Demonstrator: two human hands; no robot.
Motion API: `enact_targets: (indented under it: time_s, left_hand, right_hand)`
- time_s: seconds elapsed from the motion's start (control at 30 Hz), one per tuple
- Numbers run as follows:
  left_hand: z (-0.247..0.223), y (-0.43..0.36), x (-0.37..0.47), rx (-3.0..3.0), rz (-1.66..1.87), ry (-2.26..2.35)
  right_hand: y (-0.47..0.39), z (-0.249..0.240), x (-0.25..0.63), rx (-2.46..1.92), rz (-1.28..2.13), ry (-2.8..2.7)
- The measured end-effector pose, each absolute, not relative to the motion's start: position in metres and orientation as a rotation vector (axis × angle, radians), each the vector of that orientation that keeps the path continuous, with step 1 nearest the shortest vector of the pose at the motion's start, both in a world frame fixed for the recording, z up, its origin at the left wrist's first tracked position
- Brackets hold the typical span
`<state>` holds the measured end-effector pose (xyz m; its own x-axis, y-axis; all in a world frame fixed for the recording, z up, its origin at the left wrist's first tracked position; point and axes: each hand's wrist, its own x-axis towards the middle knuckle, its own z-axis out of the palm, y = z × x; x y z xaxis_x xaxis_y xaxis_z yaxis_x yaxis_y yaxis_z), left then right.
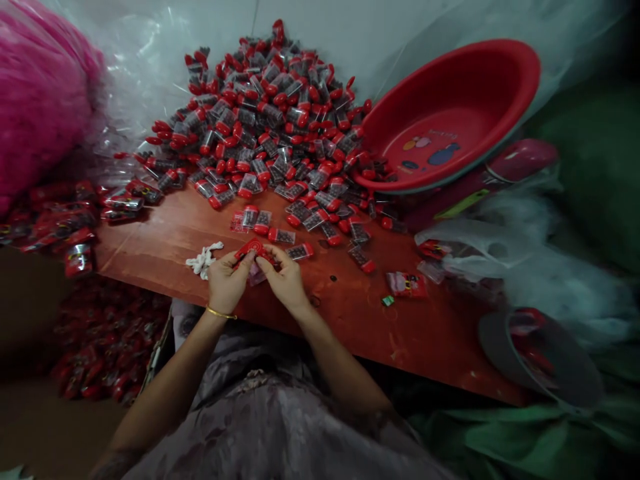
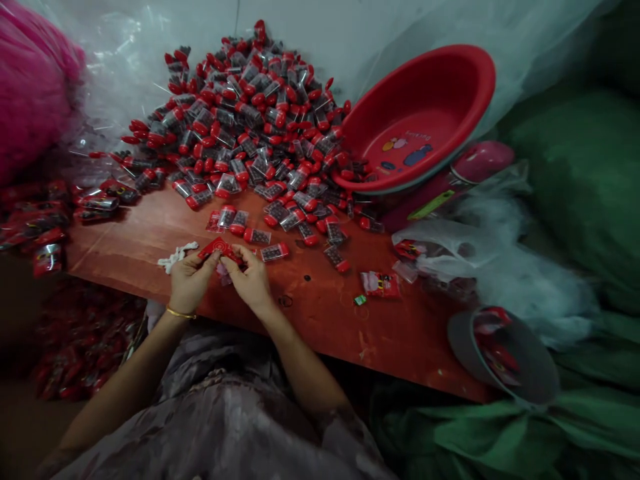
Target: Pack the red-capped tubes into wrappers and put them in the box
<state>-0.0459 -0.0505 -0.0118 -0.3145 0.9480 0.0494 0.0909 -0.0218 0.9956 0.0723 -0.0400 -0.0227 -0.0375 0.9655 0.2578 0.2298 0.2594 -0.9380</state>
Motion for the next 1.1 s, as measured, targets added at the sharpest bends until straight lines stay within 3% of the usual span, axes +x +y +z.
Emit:
enact_targets:
  time_s: [0.1,0.37,0.63,0.87,1.1]
  left_hand:
    - [-0.009,-0.05,-0.042,1.003,1.47,1.376]
    - [0.001,-0.053,-0.028,0.809,1.449,1.286]
    - [0.009,-0.051,-0.037,0.373,1.275,1.171]
    - [0.013,-0.05,-0.04,0.306,1.269,1.188]
    - [0.016,-0.057,-0.031,0.221,1.205,1.087]
  right_hand:
    - [-0.041,-0.019,0.072,-1.155,1.013,-1.423]
    - [-0.051,-0.02,0.07,-1.277,0.71,-1.53]
    - [-0.041,-0.011,0.084,-1.277,0.707,-1.859]
    - [-0.025,-0.024,0.123,-1.996,0.089,-1.963]
    - [-0.052,-0.045,0.159,-1.769,0.077,-2.071]
